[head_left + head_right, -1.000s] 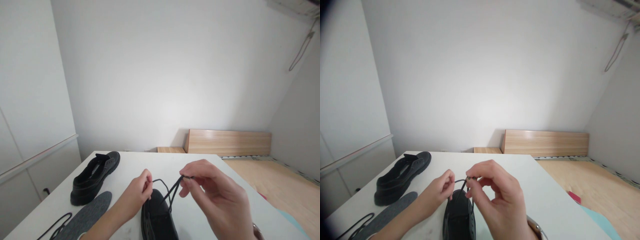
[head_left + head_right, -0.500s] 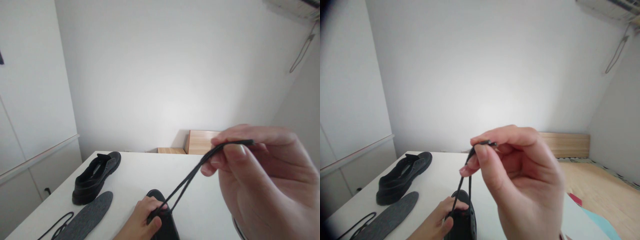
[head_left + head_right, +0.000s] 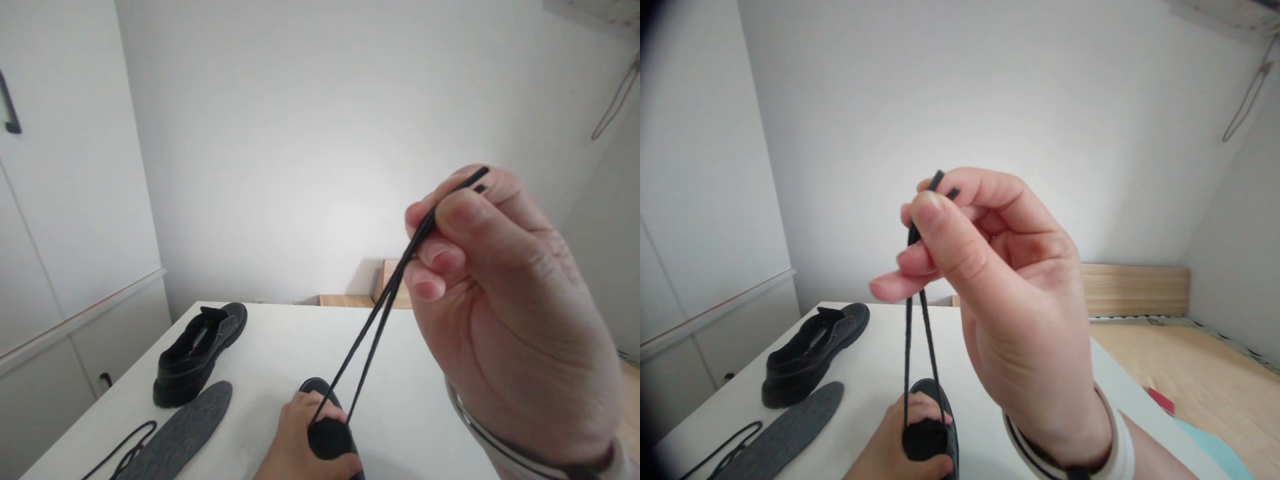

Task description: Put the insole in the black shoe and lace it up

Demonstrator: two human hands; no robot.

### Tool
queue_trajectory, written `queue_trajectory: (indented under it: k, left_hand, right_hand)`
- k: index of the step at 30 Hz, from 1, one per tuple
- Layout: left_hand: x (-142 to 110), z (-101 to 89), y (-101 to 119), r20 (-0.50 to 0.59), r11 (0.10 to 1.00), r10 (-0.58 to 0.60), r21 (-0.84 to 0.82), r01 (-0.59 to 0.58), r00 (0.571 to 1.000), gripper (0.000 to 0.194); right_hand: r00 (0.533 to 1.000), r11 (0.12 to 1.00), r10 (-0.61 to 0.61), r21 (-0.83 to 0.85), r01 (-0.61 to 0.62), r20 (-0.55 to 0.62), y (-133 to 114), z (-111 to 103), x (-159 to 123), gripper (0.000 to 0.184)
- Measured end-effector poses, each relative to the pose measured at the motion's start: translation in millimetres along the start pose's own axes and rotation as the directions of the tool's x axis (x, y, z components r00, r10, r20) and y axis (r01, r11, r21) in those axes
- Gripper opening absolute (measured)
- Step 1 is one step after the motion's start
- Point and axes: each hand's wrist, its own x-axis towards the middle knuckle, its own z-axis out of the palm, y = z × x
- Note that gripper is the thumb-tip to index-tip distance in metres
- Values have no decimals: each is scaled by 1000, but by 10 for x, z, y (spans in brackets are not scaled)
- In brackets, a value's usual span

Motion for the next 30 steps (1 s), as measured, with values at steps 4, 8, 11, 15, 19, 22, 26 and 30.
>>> queue_trajectory:
  k: [4, 8, 11, 15, 19, 22, 26, 30]
  left_hand:
    - [32, -26, -22, 31, 999, -16, -41, 17, 999, 43]
    - [51, -132, 68, 142, 989, -117, -77, 129, 983, 56]
    - [4, -331, 287, 83, 975, -140, -164, 152, 987, 80]
    - [-94, -669, 858, -316, 943, 237, -151, -295, 919, 12]
    - [-21, -868, 1461, -341, 848, 511, 50, -528, 789, 12]
    - [119, -898, 1734, -331, 804, 590, 155, -574, 737, 5]
    - [269, -906, 1927, -281, 819, 508, -135, -558, 814, 10]
    - [367, -962, 2010, 79, 676, 341, -713, -186, 937, 17]
  right_hand:
    - [999, 999, -4, 41, 6, -45, 2, 11, 19, 30]
    - [998, 999, -42, -1, 42, -52, 91, -73, 17, 28]
    - [997, 997, -66, -42, 65, -42, 163, -165, 22, 22]
    - [999, 998, -50, -39, 49, -21, 194, -214, 21, 17]
    - [999, 997, -41, -66, 40, -15, 172, -176, -22, 16]
    - [999, 999, -2, -44, 1, -37, 160, -172, -70, 15]
    - [991, 996, 87, 30, -84, -98, 188, -235, -117, 13]
    - [985, 987, 156, 60, -152, -68, 284, -333, -121, 8]
